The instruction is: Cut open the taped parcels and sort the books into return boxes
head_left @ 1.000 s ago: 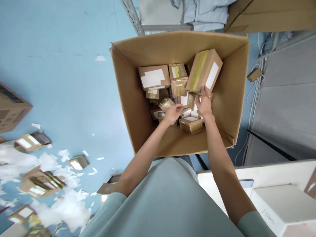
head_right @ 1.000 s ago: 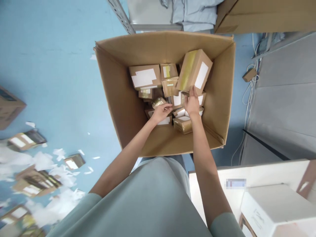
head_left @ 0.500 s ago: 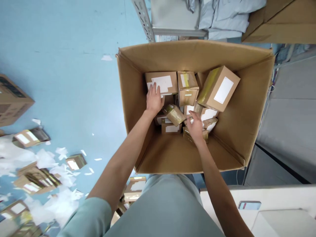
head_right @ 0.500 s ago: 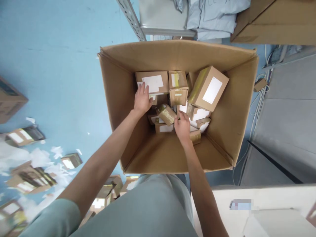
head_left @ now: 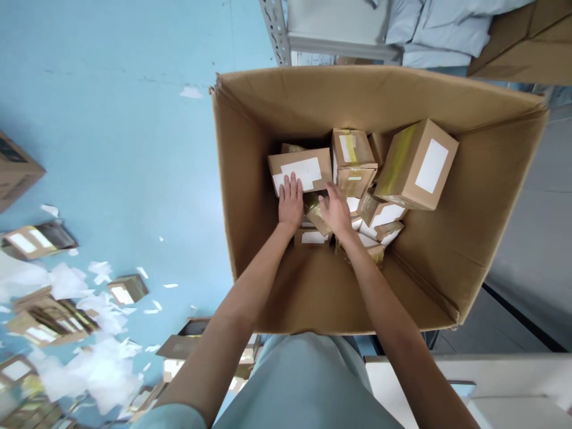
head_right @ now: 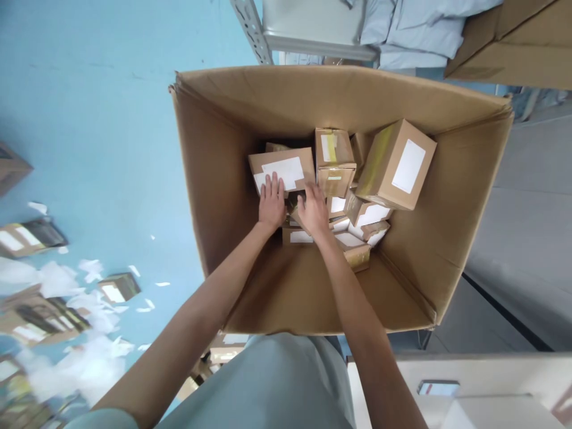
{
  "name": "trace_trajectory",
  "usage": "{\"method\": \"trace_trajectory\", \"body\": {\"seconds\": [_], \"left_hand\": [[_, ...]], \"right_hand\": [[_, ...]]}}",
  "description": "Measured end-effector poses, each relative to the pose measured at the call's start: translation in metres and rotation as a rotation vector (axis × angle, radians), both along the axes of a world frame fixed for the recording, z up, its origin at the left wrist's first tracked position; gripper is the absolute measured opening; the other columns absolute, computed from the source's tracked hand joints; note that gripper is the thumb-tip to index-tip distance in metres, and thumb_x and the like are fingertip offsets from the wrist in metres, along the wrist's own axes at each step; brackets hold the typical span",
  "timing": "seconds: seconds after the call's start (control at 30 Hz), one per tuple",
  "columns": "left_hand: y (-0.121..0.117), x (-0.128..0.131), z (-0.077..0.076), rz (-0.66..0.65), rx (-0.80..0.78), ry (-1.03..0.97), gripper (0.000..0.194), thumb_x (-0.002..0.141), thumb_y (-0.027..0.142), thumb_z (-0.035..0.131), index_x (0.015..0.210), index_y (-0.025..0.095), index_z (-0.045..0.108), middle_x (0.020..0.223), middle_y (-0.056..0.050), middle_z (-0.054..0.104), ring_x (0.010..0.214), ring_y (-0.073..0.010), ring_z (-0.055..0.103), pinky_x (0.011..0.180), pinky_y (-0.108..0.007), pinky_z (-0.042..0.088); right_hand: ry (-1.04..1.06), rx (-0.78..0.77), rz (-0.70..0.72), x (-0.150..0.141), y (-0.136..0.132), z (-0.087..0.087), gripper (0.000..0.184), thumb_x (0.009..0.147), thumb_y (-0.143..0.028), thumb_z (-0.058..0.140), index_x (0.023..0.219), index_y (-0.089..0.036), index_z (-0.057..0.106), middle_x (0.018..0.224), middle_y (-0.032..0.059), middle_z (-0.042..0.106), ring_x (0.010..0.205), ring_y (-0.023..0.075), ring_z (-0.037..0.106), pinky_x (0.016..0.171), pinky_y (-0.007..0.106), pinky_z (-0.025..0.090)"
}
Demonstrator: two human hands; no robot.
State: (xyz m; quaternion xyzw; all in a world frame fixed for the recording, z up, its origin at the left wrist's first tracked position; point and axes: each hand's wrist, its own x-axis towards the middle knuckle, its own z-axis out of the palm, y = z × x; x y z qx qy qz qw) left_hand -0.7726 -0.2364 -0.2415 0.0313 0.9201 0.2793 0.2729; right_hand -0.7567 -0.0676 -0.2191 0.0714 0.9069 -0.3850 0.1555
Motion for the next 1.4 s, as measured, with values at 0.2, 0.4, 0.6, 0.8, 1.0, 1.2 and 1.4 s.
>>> {"method": "trace_trajectory", "body": {"seconds": [0.2,0.4,0.6,0.8,1.0,1.2,1.4], "left_hand": [[0.005,0.038,0.003,-0.053,0.001,-0.025,0.09,0.092,0.007,0.051,0.18,0.004,0.027,0.191,-0.022,0.013,0.18,-0.0353,-0.004,0.145,-0.067,0.005],[-0.007,0.052,0.013,0.064,0.033,-0.025,0.077,0.102,0.015,0.05,0.176,0.003,0.032,0.188,-0.027,0.026,0.18,-0.0358,0.017,0.145,-0.059,0.023],[-0.023,-0.017,0.015,-0.035,-0.08,0.066,0.093,0.103,0.034,0.072,0.181,0.016,0.024,0.192,-0.022,0.014,0.18,-0.0422,0.006,0.144,-0.066,0.014],[-0.016,-0.05,0.015,-0.11,-0.181,-0.08,0.095,0.092,0.029,0.091,0.17,0.005,0.043,0.163,-0.031,0.057,0.155,-0.0472,0.052,0.131,-0.056,0.041],[-0.014,0.001,0.026,0.061,-0.29,-0.103,0.079,0.099,0.03,0.083,0.167,0.009,0.047,0.162,-0.029,0.057,0.148,-0.0454,0.057,0.122,-0.055,0.048],[-0.025,0.033,0.056,0.331,-0.26,-0.02,0.065,0.101,0.038,0.077,0.159,0.014,0.059,0.15,-0.027,0.068,0.143,-0.0477,0.062,0.121,-0.059,0.05],[-0.017,0.044,0.139,0.619,0.123,0.172,0.058,0.111,0.058,0.063,0.154,0.018,0.064,0.146,-0.019,0.076,0.135,-0.0383,0.072,0.119,-0.055,0.057]], "right_hand": [[-0.034,-0.003,0.226,-0.072,-0.018,-0.019,0.072,0.107,-0.022,0.058,0.177,-0.02,0.042,0.189,0.0129,0.034,0.177,0.0344,0.023,0.145,0.065,0.022],[-0.192,0.074,0.326,-0.025,-0.034,-0.023,0.061,0.104,-0.009,0.051,0.164,-0.012,0.057,0.182,0.0182,0.046,0.167,0.033,0.044,0.14,0.057,0.036],[-0.251,0.186,0.378,0.008,-0.027,-0.028,0.074,0.103,-0.018,0.058,0.174,-0.006,0.043,0.19,0.0212,0.027,0.168,0.0386,0.044,0.136,0.055,0.044],[-0.304,0.159,0.218,0.023,-0.022,-0.051,0.075,0.107,-0.028,0.059,0.173,0.003,0.041,0.179,0.031,0.043,0.167,0.0385,0.047,0.137,0.051,0.043],[-0.368,-0.078,-0.237,0.049,-0.055,-0.066,0.075,0.102,-0.042,0.072,0.162,-0.002,0.052,0.159,0.0311,0.067,0.151,0.037,0.066,0.124,0.048,0.055],[-0.243,-0.284,-0.337,0.059,-0.052,-0.043,0.064,0.106,-0.055,0.066,0.153,-0.012,0.063,0.141,0.0231,0.079,0.123,0.0316,0.081,0.106,0.046,0.067],[0.275,-0.078,-0.159,0.041,-0.02,0.086,0.051,0.112,-0.053,0.062,0.155,-0.026,0.069,0.164,0.0146,0.065,0.154,0.0322,0.061,0.132,0.057,0.051]]}}
